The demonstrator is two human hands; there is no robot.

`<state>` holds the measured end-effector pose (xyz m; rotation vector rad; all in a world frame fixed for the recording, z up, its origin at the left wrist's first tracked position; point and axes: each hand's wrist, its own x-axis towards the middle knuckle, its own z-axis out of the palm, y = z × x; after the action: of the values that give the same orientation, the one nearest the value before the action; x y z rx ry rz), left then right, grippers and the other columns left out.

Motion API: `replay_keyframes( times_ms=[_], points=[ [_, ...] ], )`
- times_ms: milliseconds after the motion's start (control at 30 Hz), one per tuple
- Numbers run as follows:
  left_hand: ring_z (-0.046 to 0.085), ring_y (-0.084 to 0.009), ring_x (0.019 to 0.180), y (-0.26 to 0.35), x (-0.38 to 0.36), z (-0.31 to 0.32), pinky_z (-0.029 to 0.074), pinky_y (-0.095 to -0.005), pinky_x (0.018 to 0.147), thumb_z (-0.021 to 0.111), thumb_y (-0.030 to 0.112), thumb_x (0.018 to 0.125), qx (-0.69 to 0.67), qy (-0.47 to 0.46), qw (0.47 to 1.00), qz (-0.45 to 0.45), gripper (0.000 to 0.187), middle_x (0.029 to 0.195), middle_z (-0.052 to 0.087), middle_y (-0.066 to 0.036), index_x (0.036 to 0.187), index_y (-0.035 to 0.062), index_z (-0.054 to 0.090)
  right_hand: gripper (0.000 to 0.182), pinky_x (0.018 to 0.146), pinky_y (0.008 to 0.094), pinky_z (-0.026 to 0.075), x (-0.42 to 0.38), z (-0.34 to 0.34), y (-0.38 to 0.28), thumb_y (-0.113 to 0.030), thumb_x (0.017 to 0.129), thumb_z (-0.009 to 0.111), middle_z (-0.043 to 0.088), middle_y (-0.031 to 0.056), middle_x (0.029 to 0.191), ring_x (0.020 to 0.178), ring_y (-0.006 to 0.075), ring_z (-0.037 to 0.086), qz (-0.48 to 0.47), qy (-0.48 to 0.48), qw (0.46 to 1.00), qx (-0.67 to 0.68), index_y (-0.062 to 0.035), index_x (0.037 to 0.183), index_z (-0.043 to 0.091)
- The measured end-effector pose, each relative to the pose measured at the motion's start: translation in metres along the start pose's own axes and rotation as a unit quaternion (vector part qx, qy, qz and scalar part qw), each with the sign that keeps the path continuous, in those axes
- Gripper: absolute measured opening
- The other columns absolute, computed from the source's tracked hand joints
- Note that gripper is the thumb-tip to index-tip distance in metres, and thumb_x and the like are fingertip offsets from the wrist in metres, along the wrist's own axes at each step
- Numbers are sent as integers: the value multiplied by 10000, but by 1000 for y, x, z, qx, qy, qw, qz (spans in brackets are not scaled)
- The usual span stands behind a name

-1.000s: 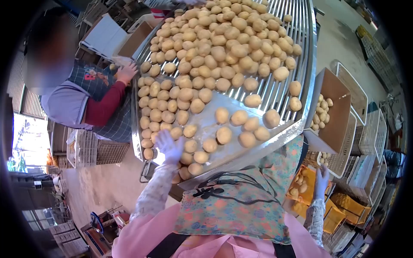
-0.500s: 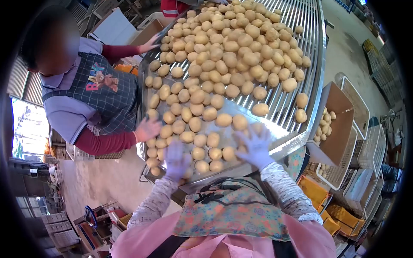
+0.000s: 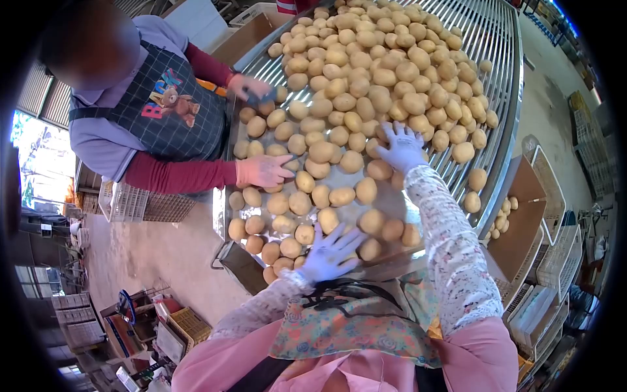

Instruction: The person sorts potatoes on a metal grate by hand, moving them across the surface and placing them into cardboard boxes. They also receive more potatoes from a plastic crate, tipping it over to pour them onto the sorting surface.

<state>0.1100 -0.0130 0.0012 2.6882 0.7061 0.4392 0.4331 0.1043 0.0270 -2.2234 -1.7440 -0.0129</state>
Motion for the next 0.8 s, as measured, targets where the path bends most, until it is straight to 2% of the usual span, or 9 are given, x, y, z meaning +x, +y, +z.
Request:
replay_keyframes(
  times_ms=[67, 167, 233, 333, 400, 500, 633, 767, 800],
  points=[
    [401, -425, 1390, -31, -29, -19, 253, -657, 1146, 654, 448, 890, -45, -73, 996, -7, 650, 1503, 450, -232, 1400, 58, 557, 653, 1227, 518, 206, 0, 2, -23, -577, 775, 674, 472, 198, 1521, 1409, 420, 417, 62, -66, 995, -42, -264, 1348, 649],
    [411, -438, 1385, -55, -35, -65, 282, -619, 1143, 638, 403, 907, -53, -42, 973, -221, 662, 1532, 415, -246, 1443, 36, 509, 647, 1221, 529, 211, -3, -6, -45, -570, 732, 721, 463, 225, 1515, 1415, 416, 410, 63, -174, 982, -42, -301, 1317, 663],
    [351, -518, 1401, -87, -53, -27, 251, -658, 1146, 622, 467, 919, 159, 14, 961, -226, 749, 1554, 382, -259, 1479, -3, 456, 658, 1207, 537, 226, -19, -19, -60, -566, 701, 747, 462, 240, 1505, 1395, 414, 427, 30, -207, 978, -12, -303, 1300, 670],
    [293, -602, 1399, -65, -10, 22, 213, -700, 1145, 596, 530, 929, 183, 107, 914, -347, 813, 1565, 366, -265, 1484, -42, 432, 614, 1170, 547, 288, -71, -11, -73, -506, 713, 765, 489, 229, 1472, 1345, 404, 466, -82, -194, 977, -37, -296, 1283, 677],
    [261, -622, 1407, -42, 11, 19, 190, -720, 1144, 580, 556, 933, 158, 72, 940, -294, 829, 1579, 351, -265, 1503, -24, 416, 568, 1146, 574, 320, -111, 7, -60, -458, 752, 761, 508, 202, 1453, 1343, 409, 462, -203, -35, 977, 47, -293, 1289, 676],
    [231, -604, 1440, -3, 3, 16, 181, -692, 1171, 589, 552, 935, 116, 44, 970, -211, 812, 1597, 346, -241, 1540, 46, 398, 552, 1149, 599, 315, -146, -10, -37, -415, 783, 753, 488, 184, 1474, 1362, 428, 438, -241, -42, 969, 20, -294, 1316, 667],
    [267, -494, 1479, -11, -56, -16, 210, -597, 1203, 623, 464, 945, -24, -26, 988, -148, 757, 1569, 403, -190, 1566, 102, 386, 600, 1162, 611, 293, -176, -42, -8, -449, 780, 749, 492, 169, 1468, 1356, 476, 416, -154, -45, 987, 23, -290, 1351, 652],
    [338, -470, 1443, -37, -118, -53, 234, -607, 1180, 644, 421, 925, 92, -70, 978, -173, 744, 1551, 417, -211, 1548, 90, 409, 622, 1144, 672, 276, -204, -31, -7, -493, 752, 755, 482, 171, 1473, 1364, 542, 363, -74, -57, 985, 147, -307, 1338, 658],
    [356, -467, 1430, -45, -130, -61, 244, -608, 1171, 655, 405, 914, 138, -83, 972, -169, 750, 1541, 426, -221, 1542, 73, 413, 660, 1126, 718, 262, -209, -29, -16, -538, 724, 773, 480, 147, 1488, 1371, 560, 345, -132, -75, 985, 85, -301, 1330, 660]
  ],
)
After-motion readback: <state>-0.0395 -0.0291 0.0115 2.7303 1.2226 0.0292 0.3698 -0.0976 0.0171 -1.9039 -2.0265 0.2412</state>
